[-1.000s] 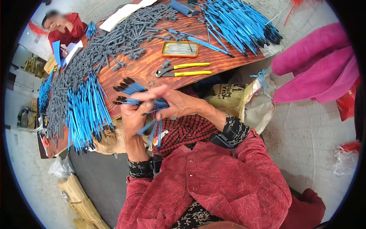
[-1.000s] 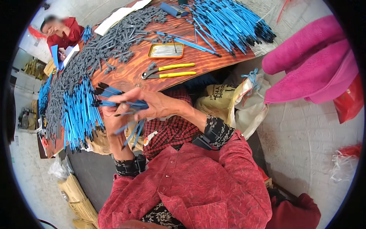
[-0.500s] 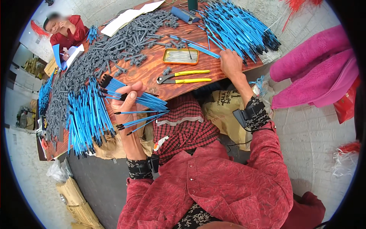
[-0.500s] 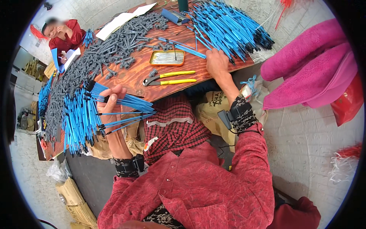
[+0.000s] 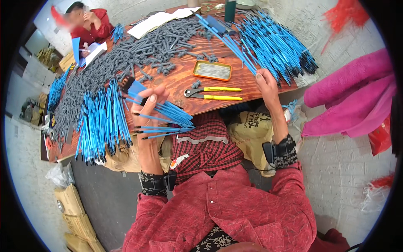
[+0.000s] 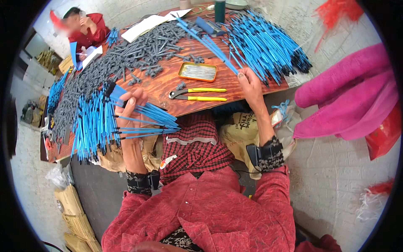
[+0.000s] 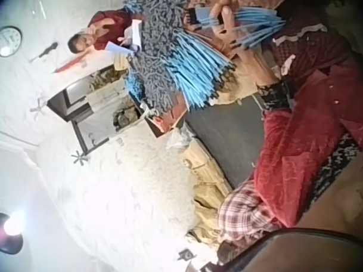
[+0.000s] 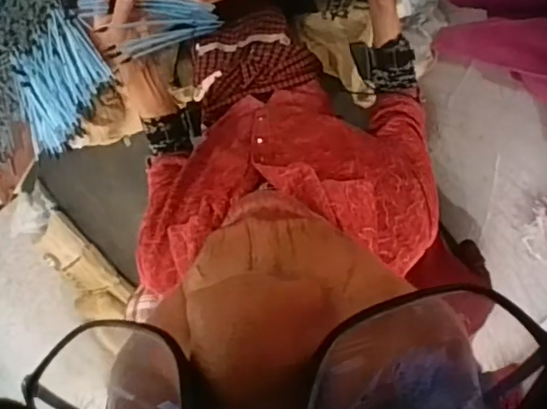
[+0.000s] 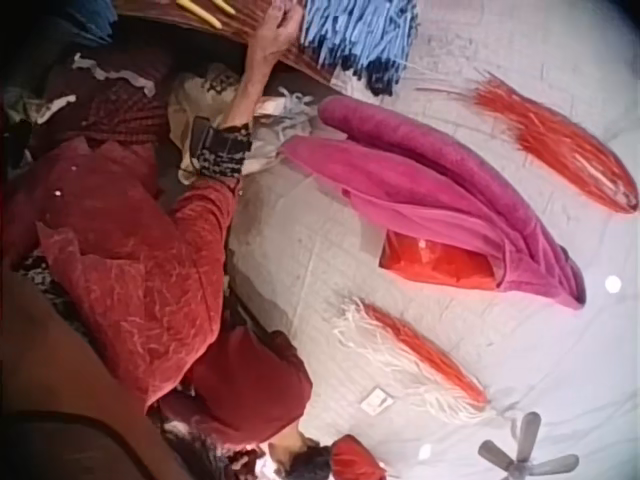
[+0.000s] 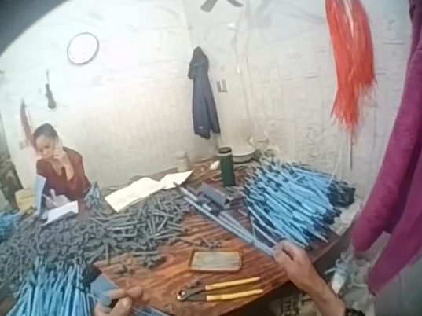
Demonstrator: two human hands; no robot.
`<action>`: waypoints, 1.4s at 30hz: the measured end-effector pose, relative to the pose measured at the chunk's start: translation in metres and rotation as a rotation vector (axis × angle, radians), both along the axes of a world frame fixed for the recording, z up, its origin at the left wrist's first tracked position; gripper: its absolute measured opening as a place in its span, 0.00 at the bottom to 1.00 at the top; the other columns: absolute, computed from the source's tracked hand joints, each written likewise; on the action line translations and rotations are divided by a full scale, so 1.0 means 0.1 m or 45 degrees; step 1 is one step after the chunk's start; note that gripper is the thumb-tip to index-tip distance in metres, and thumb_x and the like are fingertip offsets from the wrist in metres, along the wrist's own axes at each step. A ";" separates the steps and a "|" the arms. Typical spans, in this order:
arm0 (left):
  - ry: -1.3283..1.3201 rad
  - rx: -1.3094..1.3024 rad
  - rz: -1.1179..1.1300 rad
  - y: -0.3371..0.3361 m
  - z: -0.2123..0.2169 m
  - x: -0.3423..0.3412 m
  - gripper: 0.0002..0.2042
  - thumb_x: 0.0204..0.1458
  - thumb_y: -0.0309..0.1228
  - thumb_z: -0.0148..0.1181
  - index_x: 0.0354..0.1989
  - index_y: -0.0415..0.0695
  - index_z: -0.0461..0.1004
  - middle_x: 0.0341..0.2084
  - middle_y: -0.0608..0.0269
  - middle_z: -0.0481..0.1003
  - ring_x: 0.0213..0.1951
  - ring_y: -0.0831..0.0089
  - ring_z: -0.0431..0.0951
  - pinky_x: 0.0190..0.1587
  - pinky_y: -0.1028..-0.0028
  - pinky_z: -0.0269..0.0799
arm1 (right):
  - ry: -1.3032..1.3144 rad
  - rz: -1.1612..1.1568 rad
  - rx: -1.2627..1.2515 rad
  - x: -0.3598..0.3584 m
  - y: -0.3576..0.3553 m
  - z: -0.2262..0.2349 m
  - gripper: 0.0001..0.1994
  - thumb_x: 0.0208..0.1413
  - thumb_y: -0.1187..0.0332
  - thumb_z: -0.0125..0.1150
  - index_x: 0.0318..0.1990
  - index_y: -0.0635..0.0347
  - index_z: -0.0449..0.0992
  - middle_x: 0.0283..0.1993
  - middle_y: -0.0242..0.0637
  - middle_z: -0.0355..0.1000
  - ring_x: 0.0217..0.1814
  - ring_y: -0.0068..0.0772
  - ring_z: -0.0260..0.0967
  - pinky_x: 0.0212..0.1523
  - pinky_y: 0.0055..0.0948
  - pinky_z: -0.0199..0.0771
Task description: Assembling blue cable bundles into black plastic mounting brackets on a production floor.
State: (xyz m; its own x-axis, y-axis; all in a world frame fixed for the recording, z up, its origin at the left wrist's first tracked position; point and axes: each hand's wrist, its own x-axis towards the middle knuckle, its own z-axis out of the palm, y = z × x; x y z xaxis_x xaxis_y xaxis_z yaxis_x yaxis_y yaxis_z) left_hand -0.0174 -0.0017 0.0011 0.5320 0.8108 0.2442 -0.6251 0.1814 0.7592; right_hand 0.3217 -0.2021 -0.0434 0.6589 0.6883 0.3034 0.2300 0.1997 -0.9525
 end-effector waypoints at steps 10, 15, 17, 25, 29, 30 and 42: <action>-0.116 -0.088 0.118 0.02 0.18 0.21 0.16 0.55 0.24 0.65 0.51 0.33 0.72 0.43 0.46 0.80 0.44 0.56 0.83 0.51 0.62 0.81 | 0.046 0.521 -0.152 -0.85 -0.06 0.31 0.13 0.67 0.58 0.55 0.42 0.60 0.71 0.30 0.19 0.58 0.30 0.10 0.50 0.30 0.17 0.50; -0.056 -0.063 0.033 0.05 0.12 0.11 0.11 0.55 0.26 0.67 0.44 0.38 0.74 0.35 0.55 0.80 0.38 0.64 0.83 0.38 0.70 0.83 | -0.062 0.488 -0.163 -1.02 0.02 0.20 0.14 0.68 0.61 0.54 0.44 0.66 0.72 0.33 0.26 0.67 0.35 0.18 0.62 0.38 0.21 0.64; -0.096 -0.114 0.011 0.07 0.09 0.10 0.11 0.55 0.26 0.67 0.44 0.38 0.74 0.34 0.55 0.80 0.37 0.65 0.83 0.37 0.70 0.82 | -0.061 0.483 -0.160 -1.09 0.02 0.19 0.13 0.68 0.62 0.54 0.45 0.66 0.73 0.32 0.27 0.67 0.35 0.17 0.62 0.38 0.21 0.64; -0.127 -0.141 0.156 0.10 0.09 0.13 0.20 0.57 0.28 0.66 0.55 0.39 0.67 0.39 0.53 0.79 0.38 0.61 0.83 0.42 0.62 0.85 | -0.143 0.320 -0.077 -1.37 0.02 0.15 0.11 0.67 0.68 0.55 0.49 0.65 0.76 0.29 0.28 0.69 0.30 0.17 0.64 0.33 0.21 0.65; -0.088 -0.188 0.203 0.07 0.11 0.14 0.18 0.53 0.31 0.71 0.48 0.40 0.72 0.33 0.56 0.80 0.36 0.64 0.82 0.39 0.67 0.82 | -0.542 0.151 -0.008 -1.40 0.04 0.18 0.10 0.59 0.76 0.62 0.48 0.62 0.78 0.36 0.38 0.78 0.34 0.25 0.75 0.35 0.26 0.73; -0.088 -0.190 0.212 0.09 0.09 0.13 0.17 0.53 0.31 0.71 0.47 0.40 0.72 0.33 0.56 0.80 0.36 0.64 0.82 0.39 0.66 0.82 | -0.543 0.153 -0.008 -1.41 0.04 0.21 0.10 0.59 0.76 0.62 0.48 0.62 0.78 0.36 0.38 0.78 0.34 0.25 0.75 0.35 0.26 0.73; -0.057 -0.270 0.107 0.14 0.08 0.10 0.11 0.56 0.36 0.68 0.43 0.47 0.76 0.35 0.62 0.80 0.39 0.65 0.82 0.48 0.61 0.81 | -0.751 -0.025 0.057 -1.45 0.04 0.32 0.10 0.53 0.80 0.65 0.43 0.62 0.77 0.34 0.43 0.77 0.32 0.41 0.77 0.32 0.30 0.74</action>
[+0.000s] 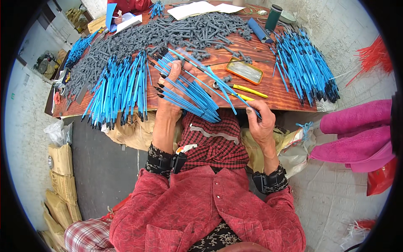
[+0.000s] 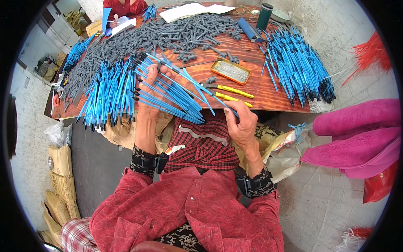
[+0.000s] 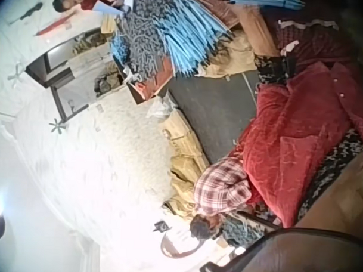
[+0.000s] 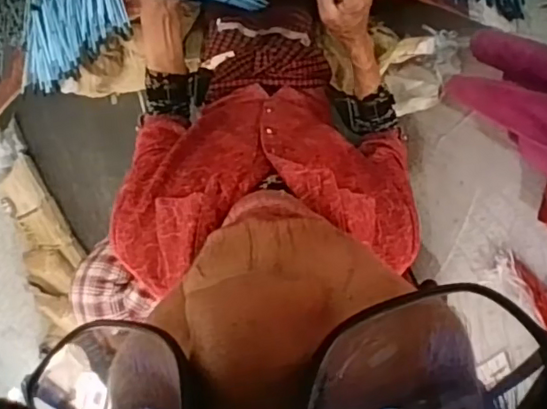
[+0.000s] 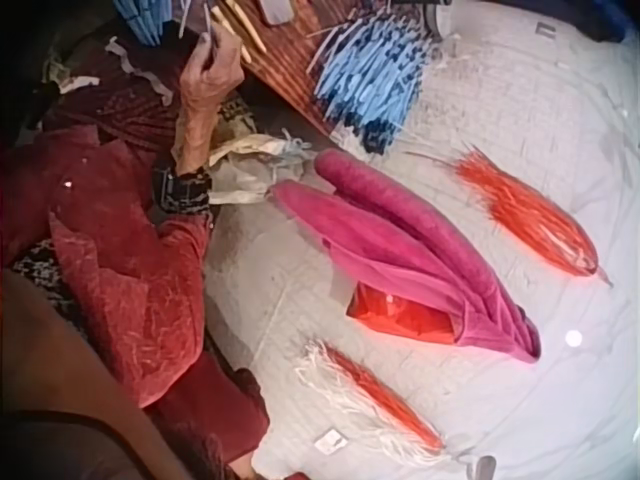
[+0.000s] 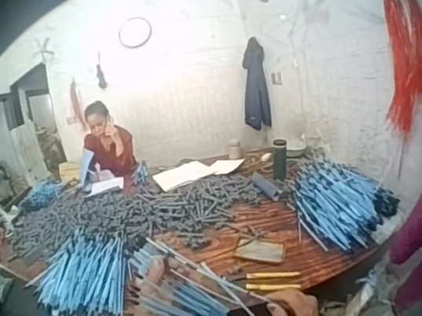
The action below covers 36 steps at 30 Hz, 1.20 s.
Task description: Assembling blue cable bundles into black plastic mounting brackets on a production floor.
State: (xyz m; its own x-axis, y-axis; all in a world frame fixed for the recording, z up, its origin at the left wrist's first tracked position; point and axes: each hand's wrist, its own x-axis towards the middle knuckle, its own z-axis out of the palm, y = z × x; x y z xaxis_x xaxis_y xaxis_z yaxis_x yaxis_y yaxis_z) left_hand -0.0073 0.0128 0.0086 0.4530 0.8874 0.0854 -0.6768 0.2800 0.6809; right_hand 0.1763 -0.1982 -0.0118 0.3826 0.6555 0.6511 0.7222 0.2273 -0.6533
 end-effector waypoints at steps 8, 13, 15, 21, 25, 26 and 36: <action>0.029 -0.049 0.000 0.00 -0.02 -0.01 0.10 0.57 0.37 0.67 0.42 0.49 0.77 0.35 0.60 0.81 0.38 0.66 0.81 0.48 0.61 0.81 | -0.124 0.071 0.193 0.04 0.02 -0.07 0.10 0.55 0.78 0.66 0.44 0.60 0.77 0.39 0.43 0.74 0.35 0.41 0.76 0.32 0.31 0.74; 0.018 -0.057 0.060 -0.05 0.04 0.03 0.09 0.57 0.34 0.67 0.42 0.47 0.76 0.34 0.61 0.81 0.34 0.72 0.82 0.40 0.69 0.82 | -0.209 0.065 0.207 0.05 0.00 -0.09 0.12 0.54 0.77 0.68 0.46 0.55 0.78 0.39 0.39 0.73 0.34 0.36 0.76 0.29 0.30 0.74; -0.019 -0.009 0.005 0.01 -0.03 0.04 0.09 0.57 0.34 0.67 0.42 0.47 0.76 0.34 0.60 0.81 0.34 0.72 0.82 0.39 0.69 0.83 | -0.240 0.071 0.198 0.05 -0.02 -0.10 0.13 0.53 0.76 0.68 0.46 0.54 0.78 0.39 0.38 0.73 0.33 0.34 0.76 0.28 0.29 0.74; -0.079 -0.001 -0.084 -0.11 0.11 -0.01 0.08 0.57 0.32 0.66 0.41 0.48 0.75 0.35 0.60 0.81 0.34 0.72 0.81 0.36 0.69 0.83 | -0.247 0.075 0.071 -0.03 0.01 -0.16 0.13 0.53 0.77 0.67 0.46 0.55 0.78 0.39 0.38 0.75 0.33 0.39 0.76 0.29 0.32 0.74; -0.104 -0.038 -0.149 -0.08 0.07 -0.02 0.08 0.57 0.28 0.65 0.43 0.47 0.74 0.36 0.57 0.81 0.33 0.69 0.81 0.37 0.66 0.83 | -0.034 0.166 -0.072 -0.09 0.00 -0.26 0.09 0.56 0.77 0.64 0.43 0.59 0.77 0.36 0.42 0.75 0.33 0.43 0.76 0.31 0.33 0.74; -0.131 -0.040 -0.199 -0.07 0.06 -0.02 0.08 0.57 0.27 0.65 0.43 0.47 0.74 0.36 0.56 0.81 0.33 0.69 0.81 0.38 0.65 0.83 | 0.025 0.192 -0.117 -0.10 0.00 -0.28 0.07 0.57 0.77 0.62 0.43 0.60 0.76 0.35 0.43 0.75 0.33 0.43 0.76 0.32 0.33 0.74; 0.000 0.010 -0.220 -0.11 0.04 -0.15 0.11 0.59 0.25 0.60 0.50 0.45 0.73 0.42 0.46 0.81 0.37 0.62 0.84 0.35 0.63 0.86 | 0.231 0.275 -0.313 -0.36 -0.02 -0.48 0.06 0.61 0.73 0.60 0.44 0.60 0.73 0.34 0.45 0.76 0.31 0.45 0.77 0.32 0.35 0.74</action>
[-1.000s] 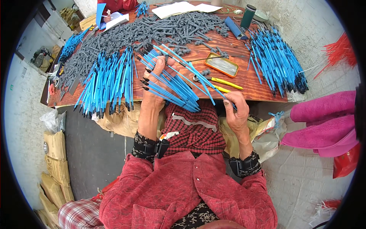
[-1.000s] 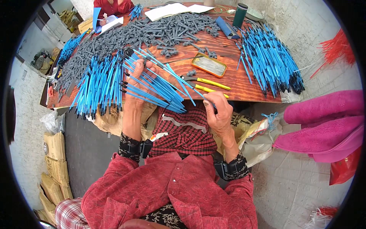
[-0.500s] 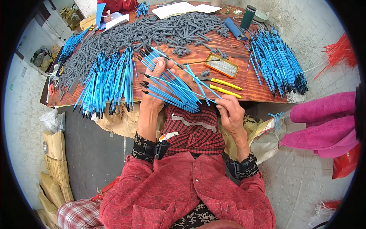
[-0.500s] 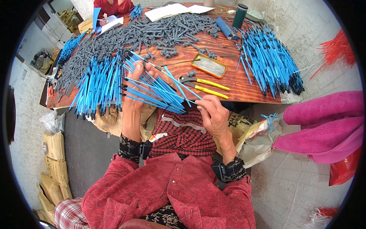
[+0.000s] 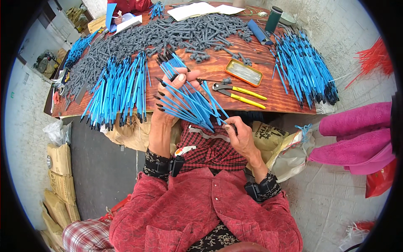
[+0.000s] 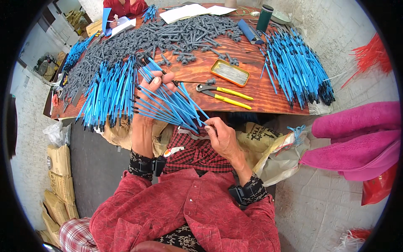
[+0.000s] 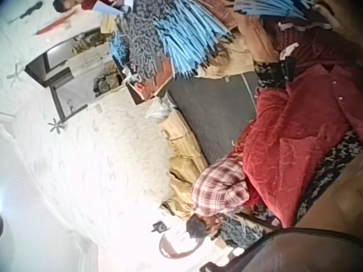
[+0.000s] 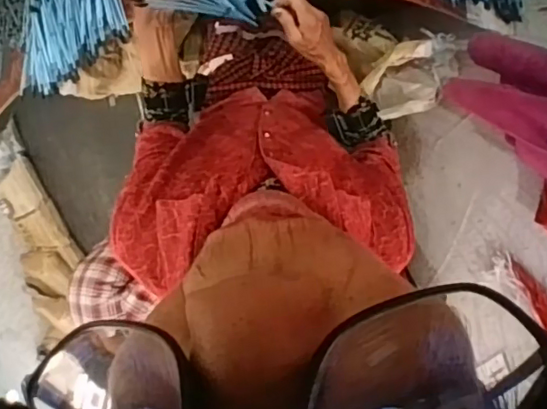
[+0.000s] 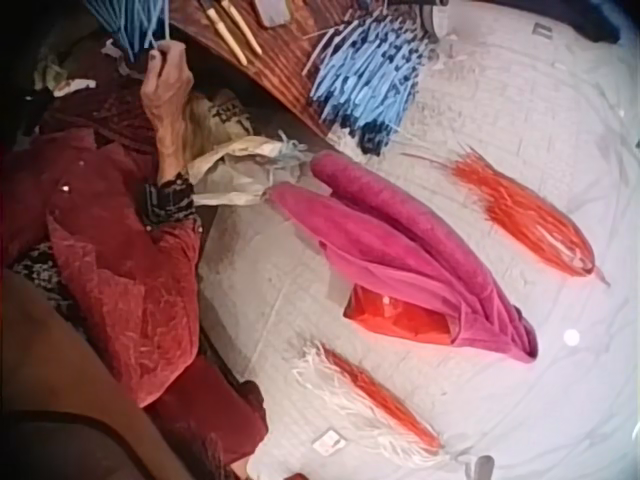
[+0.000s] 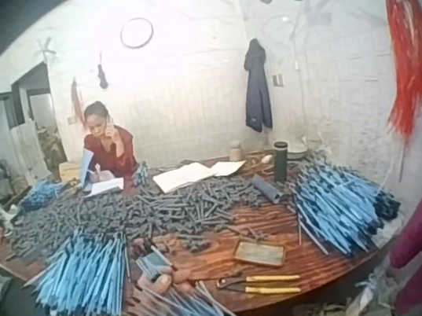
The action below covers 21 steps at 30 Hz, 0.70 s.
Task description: Assembling blue cable bundles into black plastic mounting brackets on a production floor.
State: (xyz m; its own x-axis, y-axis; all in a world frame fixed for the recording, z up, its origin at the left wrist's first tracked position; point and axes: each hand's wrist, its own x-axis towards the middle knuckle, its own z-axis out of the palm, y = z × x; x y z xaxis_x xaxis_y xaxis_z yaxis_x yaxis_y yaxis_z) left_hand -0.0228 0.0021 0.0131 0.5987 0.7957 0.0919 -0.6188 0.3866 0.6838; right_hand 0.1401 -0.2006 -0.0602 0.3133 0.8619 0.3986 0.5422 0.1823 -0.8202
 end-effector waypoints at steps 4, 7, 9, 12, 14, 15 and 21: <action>-0.060 0.114 -0.085 -0.03 -0.01 0.00 0.10 0.58 0.28 0.63 0.46 0.44 0.72 0.45 0.42 0.79 0.37 0.62 0.84 0.32 0.68 0.86 | -0.018 -0.004 -0.043 -0.07 0.01 -0.10 0.05 0.62 0.72 0.60 0.43 0.60 0.72 0.32 0.44 0.75 0.30 0.46 0.76 0.30 0.37 0.73; 0.062 0.329 -0.115 -0.01 -0.07 -0.07 0.12 0.61 0.29 0.59 0.52 0.41 0.71 0.41 0.45 0.80 0.33 0.66 0.81 0.31 0.69 0.82 | -0.016 0.042 -0.068 -0.15 0.00 -0.13 0.05 0.62 0.71 0.60 0.41 0.59 0.72 0.31 0.44 0.74 0.30 0.47 0.75 0.30 0.39 0.73; -0.011 0.304 -0.178 -0.01 -0.09 -0.04 0.14 0.61 0.28 0.59 0.55 0.42 0.70 0.41 0.45 0.80 0.35 0.66 0.81 0.33 0.68 0.82 | -0.069 0.115 -0.083 -0.21 0.01 -0.03 0.05 0.62 0.69 0.59 0.40 0.59 0.72 0.31 0.43 0.73 0.31 0.49 0.75 0.29 0.41 0.72; -0.090 0.263 -0.276 -0.01 -0.09 -0.03 0.18 0.61 0.28 0.59 0.60 0.42 0.69 0.44 0.43 0.80 0.37 0.65 0.81 0.40 0.65 0.81 | -0.062 0.148 -0.110 -0.32 0.02 -0.14 0.05 0.62 0.69 0.59 0.40 0.59 0.71 0.32 0.42 0.72 0.32 0.51 0.74 0.30 0.42 0.71; -0.137 0.254 -0.265 -0.05 -0.06 -0.03 0.15 0.61 0.29 0.59 0.55 0.41 0.72 0.48 0.40 0.78 0.38 0.65 0.81 0.39 0.67 0.81 | -0.051 0.159 -0.083 -0.35 0.03 -0.14 0.05 0.62 0.70 0.59 0.40 0.60 0.71 0.34 0.42 0.72 0.32 0.52 0.73 0.30 0.44 0.71; -0.103 0.271 -0.277 -0.04 -0.06 -0.05 0.13 0.61 0.29 0.60 0.52 0.40 0.74 0.51 0.37 0.76 0.39 0.65 0.81 0.38 0.69 0.80 | -0.080 0.144 -0.068 -0.36 0.04 -0.14 0.05 0.62 0.70 0.58 0.39 0.60 0.71 0.34 0.42 0.72 0.33 0.52 0.73 0.30 0.44 0.71; 0.008 0.315 -0.257 -0.19 0.04 -0.05 0.18 0.60 0.30 0.61 0.57 0.40 0.71 0.53 0.37 0.75 0.41 0.61 0.83 0.39 0.70 0.81 | -0.207 0.158 -0.004 -0.39 0.09 -0.16 0.05 0.63 0.71 0.57 0.39 0.61 0.70 0.34 0.44 0.70 0.32 0.53 0.71 0.28 0.44 0.69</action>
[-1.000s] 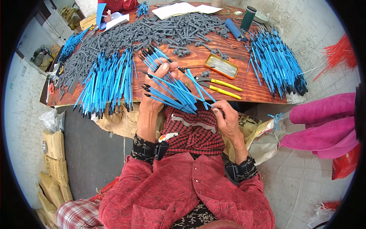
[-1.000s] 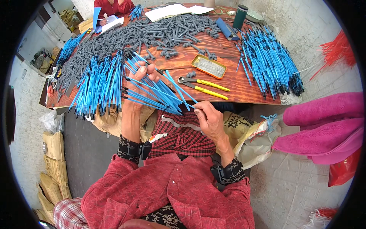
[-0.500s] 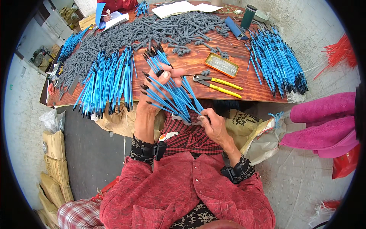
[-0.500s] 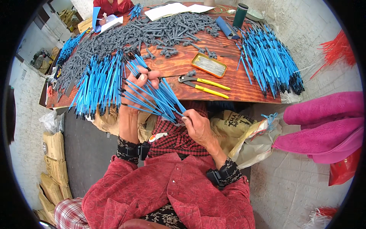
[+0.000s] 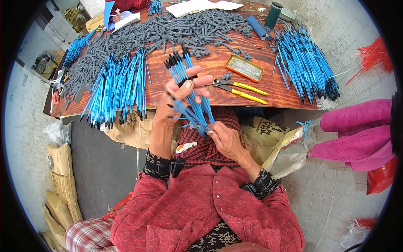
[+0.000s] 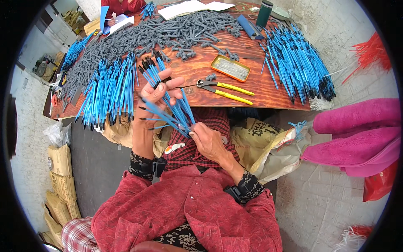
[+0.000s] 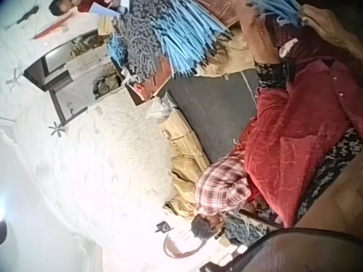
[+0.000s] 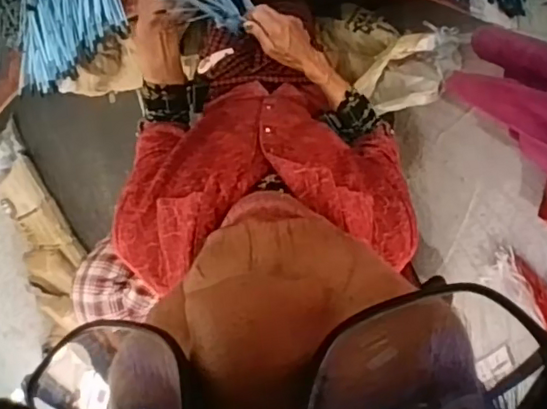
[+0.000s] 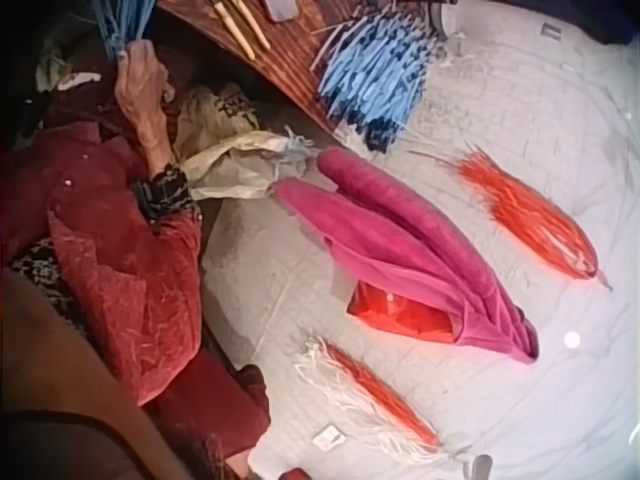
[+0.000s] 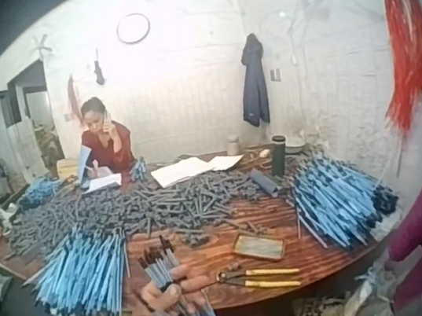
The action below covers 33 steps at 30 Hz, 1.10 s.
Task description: Assembling blue cable bundles into black plastic mounting brackets on a production floor.
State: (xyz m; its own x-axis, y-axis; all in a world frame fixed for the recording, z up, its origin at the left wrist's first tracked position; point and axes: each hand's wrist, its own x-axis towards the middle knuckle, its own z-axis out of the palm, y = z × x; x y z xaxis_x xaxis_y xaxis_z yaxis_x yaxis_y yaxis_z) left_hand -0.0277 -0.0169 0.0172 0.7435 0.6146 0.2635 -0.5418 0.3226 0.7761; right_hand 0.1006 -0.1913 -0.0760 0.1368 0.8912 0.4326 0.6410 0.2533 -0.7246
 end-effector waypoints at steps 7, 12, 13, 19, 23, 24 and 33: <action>-0.032 -0.016 -0.020 -0.04 -0.03 0.00 0.24 0.60 0.31 0.61 0.63 0.37 0.65 0.56 0.38 0.73 0.46 0.57 0.83 0.45 0.66 0.82 | 0.004 -0.023 -0.147 -0.01 0.00 -0.05 0.03 0.63 0.73 0.54 0.40 0.60 0.72 0.36 0.42 0.72 0.35 0.49 0.74 0.33 0.41 0.72; -0.040 0.116 -0.019 -0.06 -0.06 0.02 0.19 0.62 0.34 0.60 0.59 0.39 0.70 0.57 0.37 0.73 0.45 0.58 0.83 0.41 0.70 0.81 | -0.155 -0.129 -0.020 -0.04 0.02 0.05 0.05 0.59 0.70 0.60 0.38 0.61 0.71 0.38 0.42 0.70 0.34 0.50 0.73 0.29 0.43 0.72; -0.038 0.115 -0.025 -0.03 -0.11 0.01 0.19 0.62 0.34 0.60 0.59 0.39 0.70 0.57 0.37 0.73 0.45 0.58 0.83 0.41 0.70 0.81 | -0.195 -0.167 0.026 -0.05 0.02 0.06 0.06 0.58 0.70 0.62 0.38 0.60 0.72 0.41 0.41 0.71 0.37 0.48 0.74 0.31 0.42 0.74; -0.112 0.101 0.026 0.05 -0.23 0.00 0.12 0.64 0.34 0.56 0.53 0.44 0.75 0.51 0.41 0.78 0.42 0.57 0.83 0.37 0.68 0.80 | -0.321 -0.151 0.064 -0.03 -0.02 0.08 0.07 0.55 0.69 0.65 0.40 0.57 0.75 0.46 0.37 0.72 0.42 0.43 0.76 0.35 0.40 0.77; -0.136 0.096 0.084 0.01 -0.21 -0.01 0.14 0.63 0.32 0.58 0.55 0.43 0.73 0.54 0.38 0.75 0.46 0.54 0.83 0.46 0.58 0.84 | -0.339 -0.140 0.042 0.03 0.02 0.08 0.07 0.56 0.68 0.64 0.40 0.57 0.75 0.47 0.37 0.72 0.42 0.43 0.76 0.36 0.40 0.78; -0.150 0.119 0.094 0.01 -0.22 -0.01 0.15 0.63 0.32 0.58 0.56 0.43 0.72 0.56 0.37 0.73 0.47 0.52 0.82 0.49 0.54 0.83 | -0.298 -0.149 0.048 0.03 0.04 0.06 0.07 0.57 0.67 0.64 0.40 0.57 0.76 0.48 0.38 0.73 0.42 0.43 0.76 0.36 0.40 0.78; -0.298 0.090 0.124 0.02 -0.24 -0.06 0.13 0.64 0.31 0.56 0.54 0.41 0.73 0.36 0.47 0.78 0.30 0.62 0.78 0.33 0.65 0.75 | -0.158 0.017 0.031 0.02 0.05 0.13 0.07 0.58 0.66 0.64 0.38 0.58 0.76 0.46 0.40 0.76 0.35 0.46 0.77 0.32 0.39 0.76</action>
